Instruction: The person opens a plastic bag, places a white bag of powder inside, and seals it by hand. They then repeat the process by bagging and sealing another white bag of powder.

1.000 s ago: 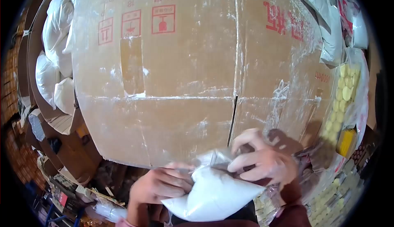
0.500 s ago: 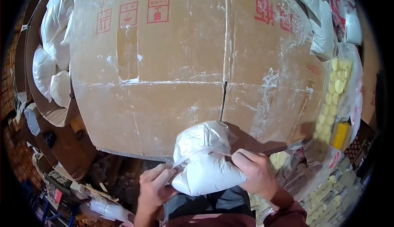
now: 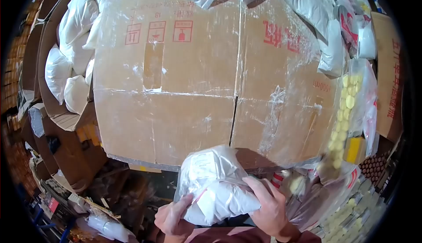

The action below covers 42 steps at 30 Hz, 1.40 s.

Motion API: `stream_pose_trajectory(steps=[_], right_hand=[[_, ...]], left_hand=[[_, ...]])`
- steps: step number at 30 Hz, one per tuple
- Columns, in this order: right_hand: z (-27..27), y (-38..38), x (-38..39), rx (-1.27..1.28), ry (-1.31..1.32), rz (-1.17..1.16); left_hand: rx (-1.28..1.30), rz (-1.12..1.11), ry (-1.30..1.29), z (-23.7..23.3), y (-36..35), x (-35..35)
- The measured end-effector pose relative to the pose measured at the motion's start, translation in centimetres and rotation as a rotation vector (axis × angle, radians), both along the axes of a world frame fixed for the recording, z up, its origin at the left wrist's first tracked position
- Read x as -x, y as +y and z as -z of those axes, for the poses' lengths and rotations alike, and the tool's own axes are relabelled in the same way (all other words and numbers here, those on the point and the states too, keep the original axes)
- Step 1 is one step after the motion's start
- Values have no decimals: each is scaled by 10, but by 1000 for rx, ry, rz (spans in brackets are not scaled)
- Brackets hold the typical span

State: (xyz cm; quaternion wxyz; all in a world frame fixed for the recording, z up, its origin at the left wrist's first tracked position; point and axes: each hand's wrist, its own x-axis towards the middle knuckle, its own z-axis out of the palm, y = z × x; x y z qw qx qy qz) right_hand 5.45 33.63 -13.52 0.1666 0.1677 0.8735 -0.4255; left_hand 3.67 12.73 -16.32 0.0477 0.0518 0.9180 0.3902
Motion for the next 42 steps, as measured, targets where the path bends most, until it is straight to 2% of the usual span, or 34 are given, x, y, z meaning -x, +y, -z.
stream_pose_trajectory(steps=[1, 3, 4, 5, 7, 8, 11, 12, 14, 16, 17, 19, 20, 21, 23, 25, 28, 31, 32, 33, 35, 36, 39, 40, 42], right_hand=[[7, 3, 3, 6, -30, -6], [26, 5, 6, 27, -106, -7], [37, 4, 2, 37, -113, -39], [41, 0, -9, -40, 72, -79], [17, 1, -8, -23, 218, 0], [5, 1, -6, -152, 224, -36], [8, -6, 3, -122, 194, 75], [9, -3, 0, -107, 200, 60], [14, 4, -8, -83, 232, 34], [-11, 1, -12, -104, 164, 47], [-19, -1, -14, -140, 138, 50], [-2, -3, -17, -210, 166, 79], [8, -4, -22, -245, 173, 96], [17, -1, -27, -194, 140, 63], [30, -8, -38, -144, 134, 73], [35, -17, -44, -154, 144, 120], [43, -22, -54, -151, 127, 187], [43, -15, -68, -106, 4, 246], [45, -11, -81, -143, -34, 272], [38, -7, -86, -72, -116, 338], [41, -8, -114, -157, -37, 248], [40, -13, -121, -151, -31, 246], [42, -25, -133, -127, -9, 205], [42, -29, -134, -98, -33, 197], [37, -31, -128, -40, -59, 149]], left_hand=[[-10, -1, -32, -1, 1, -2], [-171, -108, -398, 17, 6, 8], [-161, -48, -282, 28, 3, 5], [-66, 34, -235, 12, 3, 10], [-144, -64, -101, -2, 6, 1], [-187, -91, 37, -7, 9, -1], [-104, -69, -54, -1, 16, 3], [-120, -79, -209, 0, 15, 2], [-60, 3, -166, -14, 9, -1], [-87, 39, -69, -17, 1, -11], [-69, 20, -147, -21, -2, -15], [-48, -14, -251, -21, -1, -9], [-78, -72, -458, -17, -1, -8], [-161, -83, -471, -4, -6, -16], [-153, -54, -349, 2, 0, -28], [-158, -140, -276, 13, 11, -47], [-116, -134, -374, 16, 22, -49], [-9, -14, -368, 17, 9, -63], [-28, 7, -374, 14, 8, -67], [-43, 26, -380, 6, 7, -68], [-68, 56, -395, -8, 3, -76], [-39, 49, -424, -1, -5, -98], [-144, -297, -709, -6, 3, -109], [24, 19, -448, -2, -15, -113], [87, 7, -391, 5, -16, -117]])
